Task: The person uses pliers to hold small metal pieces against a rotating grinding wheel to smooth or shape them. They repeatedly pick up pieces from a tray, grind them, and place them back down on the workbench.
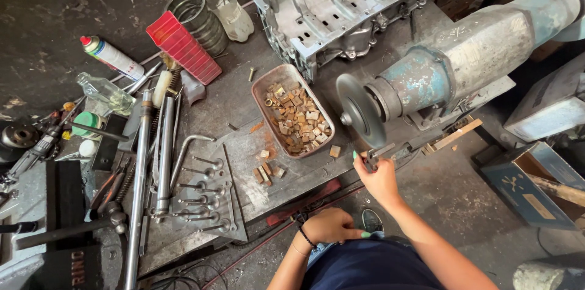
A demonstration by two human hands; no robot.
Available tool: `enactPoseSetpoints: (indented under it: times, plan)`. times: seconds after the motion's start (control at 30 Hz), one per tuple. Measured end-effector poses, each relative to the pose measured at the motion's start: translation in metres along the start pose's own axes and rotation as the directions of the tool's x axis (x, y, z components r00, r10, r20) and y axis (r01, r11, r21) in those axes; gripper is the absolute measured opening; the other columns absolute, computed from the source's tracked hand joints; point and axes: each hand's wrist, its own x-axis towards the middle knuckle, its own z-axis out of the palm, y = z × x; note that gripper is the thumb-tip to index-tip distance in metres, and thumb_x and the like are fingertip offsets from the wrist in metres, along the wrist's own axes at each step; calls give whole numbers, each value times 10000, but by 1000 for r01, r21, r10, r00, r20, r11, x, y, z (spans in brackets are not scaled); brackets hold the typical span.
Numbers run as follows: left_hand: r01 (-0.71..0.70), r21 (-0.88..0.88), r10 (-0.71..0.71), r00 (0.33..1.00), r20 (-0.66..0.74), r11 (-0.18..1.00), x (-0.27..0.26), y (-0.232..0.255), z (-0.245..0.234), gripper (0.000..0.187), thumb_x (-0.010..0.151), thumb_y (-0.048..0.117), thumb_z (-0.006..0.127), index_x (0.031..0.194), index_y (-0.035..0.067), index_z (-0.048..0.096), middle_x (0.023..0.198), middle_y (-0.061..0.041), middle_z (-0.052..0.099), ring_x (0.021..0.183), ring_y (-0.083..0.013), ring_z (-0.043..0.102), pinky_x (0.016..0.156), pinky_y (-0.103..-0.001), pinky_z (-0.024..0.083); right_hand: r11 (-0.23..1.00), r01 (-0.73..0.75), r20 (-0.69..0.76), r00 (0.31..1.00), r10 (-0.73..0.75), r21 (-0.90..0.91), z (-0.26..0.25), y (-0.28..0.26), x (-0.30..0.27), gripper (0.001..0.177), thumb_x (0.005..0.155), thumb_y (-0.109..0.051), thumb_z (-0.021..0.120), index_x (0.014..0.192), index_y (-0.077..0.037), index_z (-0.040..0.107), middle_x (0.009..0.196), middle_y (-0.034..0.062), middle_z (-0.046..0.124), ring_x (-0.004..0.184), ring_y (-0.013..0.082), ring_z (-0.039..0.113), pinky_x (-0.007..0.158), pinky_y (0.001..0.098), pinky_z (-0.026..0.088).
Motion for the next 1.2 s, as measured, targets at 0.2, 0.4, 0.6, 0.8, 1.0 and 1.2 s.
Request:
enactPoseSetpoints:
  times: [0.2,0.4,0.6,0.8,1.0,1.2]
  plan:
    - [25,-33,-24,999,22,999,-5,6,-5,488,932,571,527,728,141,639,605,36,655,582,-113,585,637,-315,425,1000,26,16,1000,-26,-6,0,-1,0,257,920,-133,633,666,-97,615,526,-72,490,486,48,380,491,268,304]
    - [-29,51,29,1000,2,998,2,-3,1,529,934,584,497,719,124,646,606,18,654,620,-164,598,642,-353,429,998,-34,-51,998,31,-50,1,5,-1,264,917,-197,653,667,-111,654,513,-105,470,476,34,348,488,276,297]
    - [-27,93,28,1000,-10,995,3,-3,3,536,924,557,512,719,75,627,645,-72,608,608,-231,547,593,-405,377,997,47,-60,997,-51,-67,1,4,0,267,913,-159,646,653,-108,615,526,-91,506,511,31,418,550,270,362]
    - [-61,75,65,997,-44,995,6,-12,9,515,927,547,531,711,89,626,643,-60,610,597,-217,543,590,-394,376,998,33,-16,999,-33,-50,3,7,-3,325,919,-155,639,603,-102,590,500,-79,520,465,41,399,505,275,308]
    - [33,87,-30,999,-39,996,-7,-1,0,539,889,587,547,709,84,625,670,-80,616,641,-236,572,604,-410,389,965,256,82,962,-259,50,-11,-19,-28,84,866,11,625,838,-26,694,755,49,716,538,86,616,474,186,492]
    - [70,-108,-106,919,-380,992,-48,22,-31,370,715,414,822,894,154,628,848,-5,713,758,-170,671,657,-323,481,662,688,-7,695,-719,296,-52,-120,-21,220,898,-74,561,713,41,591,750,167,660,751,316,724,811,464,665]
